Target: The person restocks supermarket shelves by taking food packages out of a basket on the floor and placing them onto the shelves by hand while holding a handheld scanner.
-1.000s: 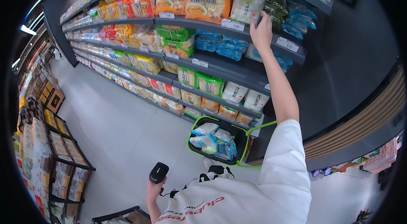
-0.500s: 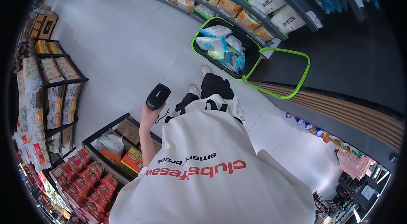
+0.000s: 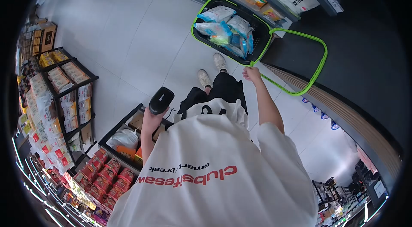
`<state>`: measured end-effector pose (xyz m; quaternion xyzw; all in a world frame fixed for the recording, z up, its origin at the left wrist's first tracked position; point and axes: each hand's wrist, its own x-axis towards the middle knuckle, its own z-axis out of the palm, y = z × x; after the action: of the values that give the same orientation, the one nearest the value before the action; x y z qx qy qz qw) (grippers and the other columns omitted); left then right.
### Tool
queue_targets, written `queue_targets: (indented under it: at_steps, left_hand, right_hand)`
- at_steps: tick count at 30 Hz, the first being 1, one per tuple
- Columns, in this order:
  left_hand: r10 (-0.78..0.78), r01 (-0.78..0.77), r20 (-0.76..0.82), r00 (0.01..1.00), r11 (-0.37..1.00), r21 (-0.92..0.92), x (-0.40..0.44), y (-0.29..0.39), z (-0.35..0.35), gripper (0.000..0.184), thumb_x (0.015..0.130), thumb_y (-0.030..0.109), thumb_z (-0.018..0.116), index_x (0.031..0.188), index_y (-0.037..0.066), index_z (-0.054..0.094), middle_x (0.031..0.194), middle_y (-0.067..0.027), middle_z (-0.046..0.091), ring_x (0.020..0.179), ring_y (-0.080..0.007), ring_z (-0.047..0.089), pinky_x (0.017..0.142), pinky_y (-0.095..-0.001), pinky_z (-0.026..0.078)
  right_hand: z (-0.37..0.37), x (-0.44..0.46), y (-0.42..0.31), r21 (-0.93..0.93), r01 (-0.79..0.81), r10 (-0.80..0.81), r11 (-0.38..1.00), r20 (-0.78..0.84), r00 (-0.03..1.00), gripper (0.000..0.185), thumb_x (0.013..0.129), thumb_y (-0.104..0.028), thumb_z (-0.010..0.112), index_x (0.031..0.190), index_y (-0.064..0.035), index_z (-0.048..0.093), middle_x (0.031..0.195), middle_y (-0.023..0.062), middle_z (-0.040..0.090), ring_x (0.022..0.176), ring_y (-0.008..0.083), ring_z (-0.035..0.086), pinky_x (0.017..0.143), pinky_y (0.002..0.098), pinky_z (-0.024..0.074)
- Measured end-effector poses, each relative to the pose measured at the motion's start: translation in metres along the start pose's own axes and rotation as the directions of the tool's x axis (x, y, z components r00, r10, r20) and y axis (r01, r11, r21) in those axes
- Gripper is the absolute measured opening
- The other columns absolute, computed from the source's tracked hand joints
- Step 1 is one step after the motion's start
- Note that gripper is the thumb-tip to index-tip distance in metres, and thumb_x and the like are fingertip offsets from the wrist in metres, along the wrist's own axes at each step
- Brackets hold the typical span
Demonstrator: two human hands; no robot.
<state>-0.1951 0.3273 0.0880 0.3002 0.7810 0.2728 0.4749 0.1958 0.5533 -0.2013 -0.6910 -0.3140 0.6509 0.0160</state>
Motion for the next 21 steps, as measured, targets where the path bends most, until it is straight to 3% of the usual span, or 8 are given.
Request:
queue_targets:
  at_steps: [3,6,9,12,15,16,19,21]
  left_hand:
    - [-0.152,0.152,0.006,0.988,0.986,-0.066,-0.006,-0.01,0.012,0.032,0.081,0.012,0.076,0.108,-0.001,0.066,0.092,-0.0055,0.071,0.084,-0.0096,0.062,0.079,-0.029,0.05]
    - [-0.206,0.197,-0.052,0.977,0.97,-0.142,-0.011,-0.001,0.028,0.03,0.082,0.006,0.073,0.111,-0.001,0.066,0.097,-0.0055,0.071,0.088,-0.0107,0.063,0.082,-0.0289,0.05]
    - [-0.308,0.295,-0.137,0.942,0.95,-0.105,-0.016,0.025,0.04,0.031,0.082,0.005,0.073,0.111,-0.001,0.066,0.1,-0.007,0.072,0.092,-0.012,0.065,0.084,-0.0293,0.05]
    - [-0.525,0.508,-0.207,0.826,0.851,-0.133,-0.022,0.05,0.055,0.032,0.081,0.006,0.075,0.111,-0.001,0.066,0.099,-0.0073,0.072,0.091,-0.0127,0.065,0.085,-0.0296,0.05]
    - [-0.46,0.448,-0.293,0.838,0.887,-0.111,-0.027,0.053,0.071,0.026,0.082,0.008,0.075,0.106,0.002,0.067,0.081,0.0019,0.066,0.07,-0.0065,0.056,0.064,-0.0253,0.047]
    - [-0.547,0.534,-0.287,0.786,0.835,-0.129,-0.031,0.054,0.076,0.024,0.082,0.008,0.075,0.104,0.002,0.068,0.077,0.0027,0.063,0.064,-0.0055,0.054,0.058,-0.0244,0.044]
    - [-0.644,0.623,-0.29,0.708,0.763,-0.174,-0.027,0.071,0.085,0.023,0.082,0.008,0.076,0.102,0.002,0.067,0.075,0.0025,0.062,0.063,-0.006,0.053,0.057,-0.0243,0.043]
    - [-0.632,0.616,-0.313,0.709,0.771,-0.161,-0.024,0.077,0.089,0.023,0.081,0.007,0.076,0.102,0.001,0.067,0.075,0.0021,0.063,0.062,-0.0065,0.052,0.056,-0.0248,0.043]
  right_hand:
    - [0.021,0.074,-0.021,-0.093,-0.044,0.051,0.995,0.068,0.996,0.031,0.091,-0.031,0.059,0.097,-0.0018,0.068,0.087,0.0104,0.071,0.073,0.0187,0.069,0.065,0.0339,0.0566]
    - [0.047,0.131,-0.029,-0.07,-0.133,0.139,0.989,0.089,0.986,0.036,0.094,-0.038,0.058,0.102,-0.0049,0.067,0.089,0.0082,0.07,0.077,0.0199,0.067,0.073,0.0355,0.0553]
    - [0.072,0.174,-0.022,0.052,-0.218,0.212,0.975,0.102,0.972,0.038,0.095,-0.04,0.058,0.108,-0.0047,0.063,0.091,0.0083,0.07,0.081,0.0203,0.067,0.075,0.0365,0.0557]
    - [0.094,0.212,-0.016,0.188,-0.321,0.309,0.928,0.093,0.947,0.038,0.095,-0.039,0.06,0.11,-0.0041,0.06,0.095,0.008,0.069,0.086,0.0198,0.067,0.078,0.0364,0.0562]
    - [0.112,0.245,-0.022,0.313,-0.347,0.339,0.884,0.084,0.937,0.034,0.095,-0.035,0.061,0.109,-0.0045,0.059,0.096,0.0081,0.069,0.085,0.0188,0.067,0.077,0.0342,0.0563]
    - [0.117,0.256,-0.026,0.341,-0.343,0.336,0.875,0.082,0.938,0.032,0.095,-0.034,0.062,0.109,-0.0046,0.059,0.096,0.0081,0.069,0.085,0.0186,0.067,0.077,0.034,0.0564]
    - [0.13,0.283,-0.031,0.41,-0.377,0.377,0.83,0.085,0.922,0.027,0.094,-0.028,0.062,0.107,-0.0053,0.058,0.091,0.0061,0.068,0.081,0.0175,0.067,0.073,0.0323,0.0566]
    - [0.133,0.294,-0.032,0.423,-0.421,0.424,0.802,0.094,0.901,0.025,0.094,-0.027,0.062,0.106,-0.0056,0.058,0.087,0.0042,0.066,0.078,0.0173,0.067,0.071,0.0319,0.0568]
